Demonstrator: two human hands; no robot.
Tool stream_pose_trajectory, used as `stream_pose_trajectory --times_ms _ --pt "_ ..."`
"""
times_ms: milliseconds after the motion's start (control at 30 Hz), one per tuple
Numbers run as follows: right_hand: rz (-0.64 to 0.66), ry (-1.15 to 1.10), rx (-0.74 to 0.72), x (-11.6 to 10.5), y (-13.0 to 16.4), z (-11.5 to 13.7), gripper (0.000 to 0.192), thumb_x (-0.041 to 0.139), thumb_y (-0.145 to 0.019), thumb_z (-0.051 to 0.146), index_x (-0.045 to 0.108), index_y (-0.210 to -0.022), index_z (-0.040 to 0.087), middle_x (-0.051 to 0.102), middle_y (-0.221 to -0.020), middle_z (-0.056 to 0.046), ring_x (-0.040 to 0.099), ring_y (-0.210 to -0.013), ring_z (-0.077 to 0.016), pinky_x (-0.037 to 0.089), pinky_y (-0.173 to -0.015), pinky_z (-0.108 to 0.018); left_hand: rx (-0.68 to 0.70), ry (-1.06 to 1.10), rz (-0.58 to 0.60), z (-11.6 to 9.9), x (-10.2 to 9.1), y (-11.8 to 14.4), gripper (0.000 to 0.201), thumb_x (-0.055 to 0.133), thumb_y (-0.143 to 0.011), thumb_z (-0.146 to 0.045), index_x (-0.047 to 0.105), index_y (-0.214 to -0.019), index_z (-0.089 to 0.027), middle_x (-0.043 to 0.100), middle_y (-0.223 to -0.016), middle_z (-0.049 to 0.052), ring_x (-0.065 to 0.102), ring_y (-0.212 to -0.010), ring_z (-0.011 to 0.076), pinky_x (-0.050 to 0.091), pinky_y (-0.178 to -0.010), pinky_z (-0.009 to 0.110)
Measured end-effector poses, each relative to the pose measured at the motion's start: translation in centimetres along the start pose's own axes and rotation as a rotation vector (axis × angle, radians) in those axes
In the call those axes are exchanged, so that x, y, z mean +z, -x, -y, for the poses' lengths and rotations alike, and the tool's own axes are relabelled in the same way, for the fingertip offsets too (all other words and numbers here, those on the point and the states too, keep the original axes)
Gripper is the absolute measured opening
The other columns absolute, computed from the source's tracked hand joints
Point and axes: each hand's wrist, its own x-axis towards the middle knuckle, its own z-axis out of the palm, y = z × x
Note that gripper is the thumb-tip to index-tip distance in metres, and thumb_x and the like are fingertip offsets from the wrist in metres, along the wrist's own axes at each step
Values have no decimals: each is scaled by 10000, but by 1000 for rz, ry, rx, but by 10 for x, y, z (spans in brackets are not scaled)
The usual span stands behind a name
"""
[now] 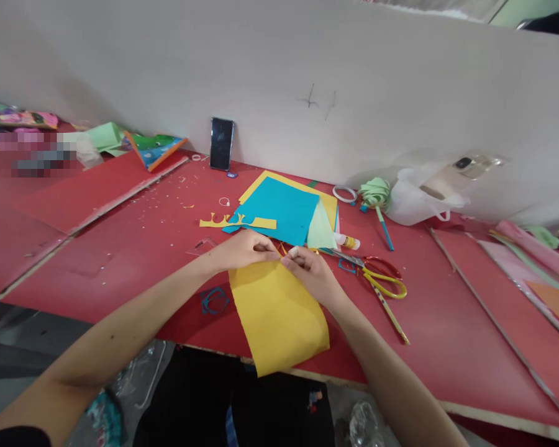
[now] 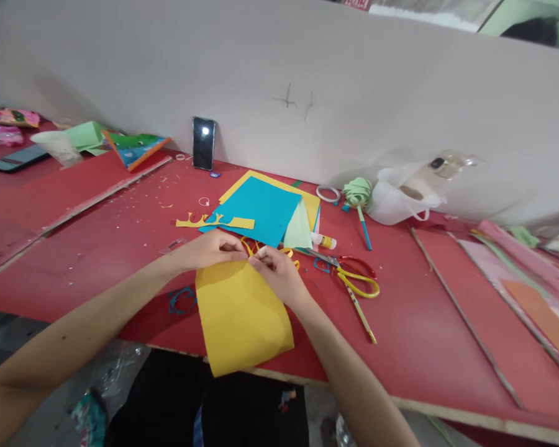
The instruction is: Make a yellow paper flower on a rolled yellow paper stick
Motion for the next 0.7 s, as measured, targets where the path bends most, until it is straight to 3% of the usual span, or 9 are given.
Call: stream_pose_trajectory --times_ms 267,700 --pt "13 -18 76 1 -1 1 305 618 -822 483 539 -750 197 557 -662 18 469 -577 -114 329 -514 -225 -6 43 -27 -1 1 1 235 624 -846 -368 719 -888 -157 721 -858 49 624 -779 150 425 -660 236" --pt "30 -23 79 0 -2 -1 386 560 -856 550 501 -718 194 453 -620 37 389 -535 -96 283 -488 -226 16 36 -70 0 2 2 226 627 -841 -374 712 -873 -168 726 -845 45 633 -768 150 427 -641 238"
